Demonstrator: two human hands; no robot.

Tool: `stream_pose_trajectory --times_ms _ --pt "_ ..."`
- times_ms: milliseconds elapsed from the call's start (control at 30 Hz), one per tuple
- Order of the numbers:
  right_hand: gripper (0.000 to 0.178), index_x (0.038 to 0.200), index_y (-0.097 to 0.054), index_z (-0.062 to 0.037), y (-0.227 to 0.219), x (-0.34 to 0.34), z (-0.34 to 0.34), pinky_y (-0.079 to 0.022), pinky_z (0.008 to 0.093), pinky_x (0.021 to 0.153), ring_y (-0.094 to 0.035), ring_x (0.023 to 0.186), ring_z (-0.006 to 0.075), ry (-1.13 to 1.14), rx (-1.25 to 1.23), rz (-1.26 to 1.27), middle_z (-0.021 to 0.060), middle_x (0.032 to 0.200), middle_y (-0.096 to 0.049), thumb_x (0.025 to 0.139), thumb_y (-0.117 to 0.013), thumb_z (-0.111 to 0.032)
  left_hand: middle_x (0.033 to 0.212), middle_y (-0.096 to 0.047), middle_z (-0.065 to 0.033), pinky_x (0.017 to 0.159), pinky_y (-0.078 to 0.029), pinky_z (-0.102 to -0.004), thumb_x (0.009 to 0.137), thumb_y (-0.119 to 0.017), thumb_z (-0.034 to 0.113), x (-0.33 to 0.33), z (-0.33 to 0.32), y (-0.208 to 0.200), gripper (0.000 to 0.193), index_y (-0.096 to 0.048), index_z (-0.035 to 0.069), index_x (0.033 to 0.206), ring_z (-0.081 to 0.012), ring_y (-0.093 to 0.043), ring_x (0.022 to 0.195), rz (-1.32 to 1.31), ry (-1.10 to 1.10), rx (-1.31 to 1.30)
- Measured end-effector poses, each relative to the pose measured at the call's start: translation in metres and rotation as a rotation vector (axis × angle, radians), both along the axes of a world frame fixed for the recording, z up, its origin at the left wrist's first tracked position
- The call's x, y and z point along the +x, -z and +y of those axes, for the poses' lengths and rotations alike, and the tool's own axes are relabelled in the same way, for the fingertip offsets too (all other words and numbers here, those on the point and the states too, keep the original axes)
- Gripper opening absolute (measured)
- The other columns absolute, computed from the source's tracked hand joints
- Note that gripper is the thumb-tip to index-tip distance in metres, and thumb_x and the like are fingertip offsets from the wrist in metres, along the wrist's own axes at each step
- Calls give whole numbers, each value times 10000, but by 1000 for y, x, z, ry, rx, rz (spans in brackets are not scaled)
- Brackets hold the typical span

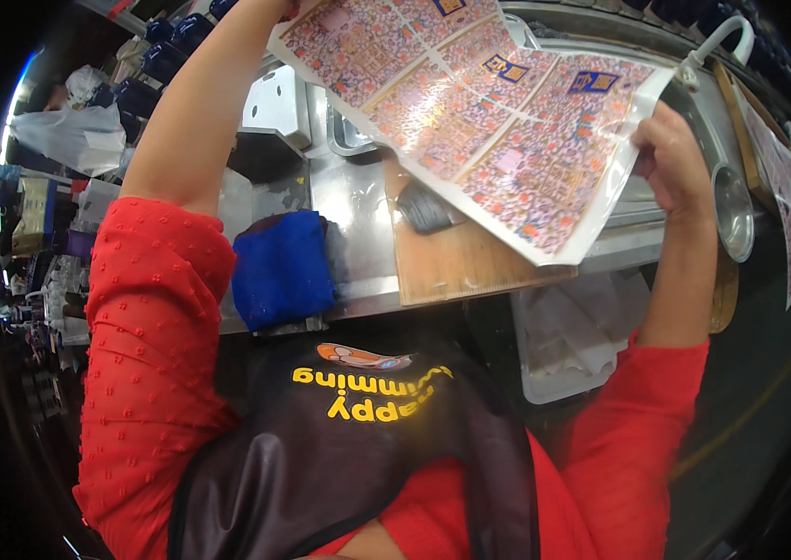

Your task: The person applies a decorative sticker to a dark blue bottle, smooths it with a squeegee, and trims the edges. They then retrieve another bottle, prepare a new sticker, and apply it to the second bottle, smoothing and trimming as before.

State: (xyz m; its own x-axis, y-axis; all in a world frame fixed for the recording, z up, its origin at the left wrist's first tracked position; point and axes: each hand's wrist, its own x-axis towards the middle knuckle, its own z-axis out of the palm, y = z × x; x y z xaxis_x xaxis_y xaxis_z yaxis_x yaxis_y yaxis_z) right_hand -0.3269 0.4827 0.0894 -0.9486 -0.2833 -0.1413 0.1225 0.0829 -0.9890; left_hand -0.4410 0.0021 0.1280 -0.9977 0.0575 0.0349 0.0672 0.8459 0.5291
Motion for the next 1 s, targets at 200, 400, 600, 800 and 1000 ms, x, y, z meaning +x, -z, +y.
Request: stream_pose_trajectory --times_ms 200,400,600,800,1000 --pt "354 1198 -646 -52 -50 -97 23 -558 270 632 -615 701 76 -128 472 194 2 908 -669 879 -494 -89 808 -693 -76 713 -517 -375 890 -659 231 42 -39 38 215 -726 33 842 -192 -636 763 -68 3 523" --pt "426 1301 -640 -94 -81 -130 -6 -556 329 702 -675 846 122 -114 805 305 30 1021 -724 895 -558 -190 935 -723 -144 791 -583 -368 854 -693 79 129 9 48 176 -707 -88 905 -224 -696 812 -122 -193 943" --pt "277 1176 -732 -80 -94 -165 -38 -532 377 819 -646 898 162 -232 931 479 42 1003 -729 936 -645 -187 1015 -741 -121 911 -570 -382 942 -630 96 216 87 53 167 -708 -31 1017 -224 -710 940 -113 -264 1361" --pt "204 1040 -741 -72 -84 -221 -86 -523 364 780 -655 835 175 -319 1151 979 118 914 -744 869 -641 -122 1146 -734 -120 967 -527 -353 918 -656 106 292 194 80 303 -694 -48 1177 -217 -703 1024 24 -107 1696" --pt "66 825 -679 -76 -55 -260 -176 -487 401 671 -602 697 243 -481 1087 1081 136 780 -688 806 -618 -94 1253 -670 -70 1010 -475 -310 1023 -601 239 330 259 111 382 -639 -39 1283 -165 -608 1130 -177 -108 1404"
